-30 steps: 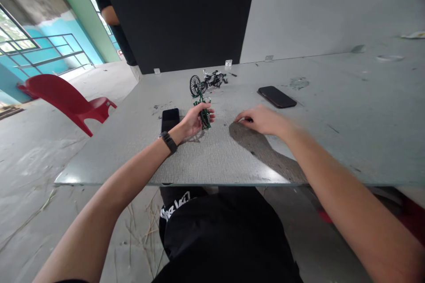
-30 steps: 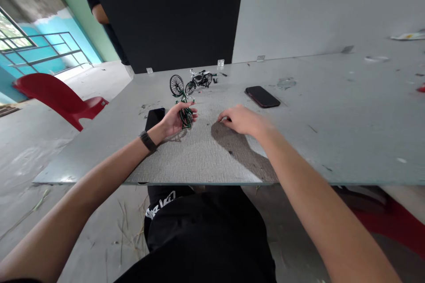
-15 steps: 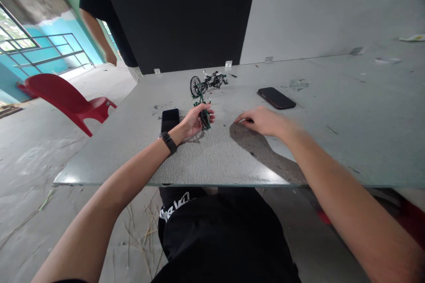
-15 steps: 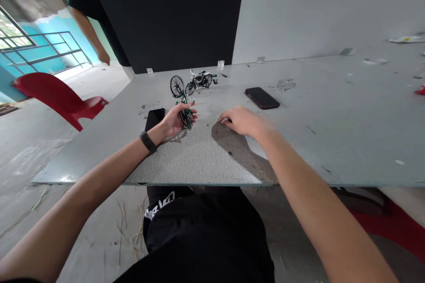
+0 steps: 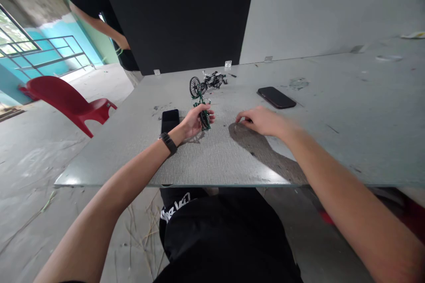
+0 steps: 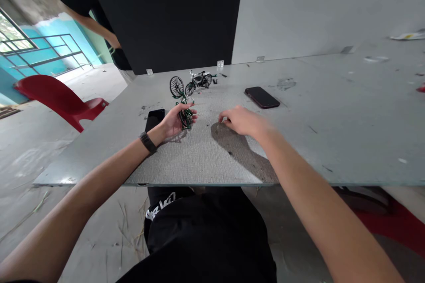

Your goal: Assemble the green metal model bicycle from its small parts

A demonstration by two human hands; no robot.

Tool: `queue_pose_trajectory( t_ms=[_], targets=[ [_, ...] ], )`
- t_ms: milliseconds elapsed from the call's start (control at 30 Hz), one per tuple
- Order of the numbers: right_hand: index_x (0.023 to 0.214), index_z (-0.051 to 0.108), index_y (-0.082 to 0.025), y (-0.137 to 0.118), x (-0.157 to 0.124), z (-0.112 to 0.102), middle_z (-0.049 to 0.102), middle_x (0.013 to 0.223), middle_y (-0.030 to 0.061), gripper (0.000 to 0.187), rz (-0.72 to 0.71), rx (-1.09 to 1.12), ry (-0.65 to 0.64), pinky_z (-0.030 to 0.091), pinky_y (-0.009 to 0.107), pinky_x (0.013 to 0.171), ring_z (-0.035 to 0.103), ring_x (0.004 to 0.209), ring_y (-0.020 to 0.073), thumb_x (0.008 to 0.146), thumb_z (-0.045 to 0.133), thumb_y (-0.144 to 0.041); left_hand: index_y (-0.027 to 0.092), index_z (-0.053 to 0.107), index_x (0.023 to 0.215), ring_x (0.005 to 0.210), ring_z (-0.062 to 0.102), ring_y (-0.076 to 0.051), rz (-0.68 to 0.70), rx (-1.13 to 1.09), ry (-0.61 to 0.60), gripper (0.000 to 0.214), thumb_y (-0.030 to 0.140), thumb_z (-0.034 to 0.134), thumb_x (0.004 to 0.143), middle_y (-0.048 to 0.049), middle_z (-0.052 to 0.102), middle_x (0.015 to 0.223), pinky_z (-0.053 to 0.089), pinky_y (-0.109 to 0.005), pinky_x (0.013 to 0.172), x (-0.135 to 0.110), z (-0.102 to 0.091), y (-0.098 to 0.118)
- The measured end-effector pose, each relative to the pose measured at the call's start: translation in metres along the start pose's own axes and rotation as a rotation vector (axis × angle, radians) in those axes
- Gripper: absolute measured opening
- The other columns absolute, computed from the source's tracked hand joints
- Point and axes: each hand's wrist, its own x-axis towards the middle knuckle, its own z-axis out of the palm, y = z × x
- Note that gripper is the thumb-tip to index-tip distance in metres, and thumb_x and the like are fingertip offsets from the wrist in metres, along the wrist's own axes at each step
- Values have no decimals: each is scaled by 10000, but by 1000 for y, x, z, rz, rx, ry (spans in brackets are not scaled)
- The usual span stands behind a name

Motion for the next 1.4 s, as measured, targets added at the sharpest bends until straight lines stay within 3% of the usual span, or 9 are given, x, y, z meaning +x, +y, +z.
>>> queue_pose_trajectory(
  t_ms=[400,600,700,967,1400],
  targets=[
    [1091,745,-229,-1,0,1,736,855,76,276,-41,41,48,381,300,640,593,637,167,962,510,-294,139,657,1000,687,679,-144,-4,11,-14,205,308,656,883,-56,695,768,536,-236,649,2,-2,-1],
    [1097,744,-242,-33,-1,-13,751,891,62,273,-161,210,144,421,310,725,653,792,204,958,521,-315,170,637,1094,683,680,-130,16,-33,-24,370,455,720,873,-35,701,822,540,-235,654,0,3,-1],
    [1117,743,-233,-50,1,-15,739,850,51,285,-228,267,221,412,309,720,626,742,188,963,521,-322,174,625,1184,655,672,-122,13,-66,-40,494,569,665,890,-22,690,801,533,-225,614,-3,6,0],
    [1111,729,-225,-70,1,-4,710,935,69,293,-382,290,331,389,305,714,567,745,179,990,465,-270,193,598,1330,522,614,-90,34,-52,-77,569,576,626,910,9,676,757,479,-208,509,2,5,-7],
    [1097,720,-205,-77,1,1,638,892,75,306,-378,193,311,379,308,675,549,751,184,1015,435,-283,180,628,1264,499,581,-98,53,-32,-37,540,600,613,924,0,666,726,466,-228,519,2,9,-11]
  ],
)
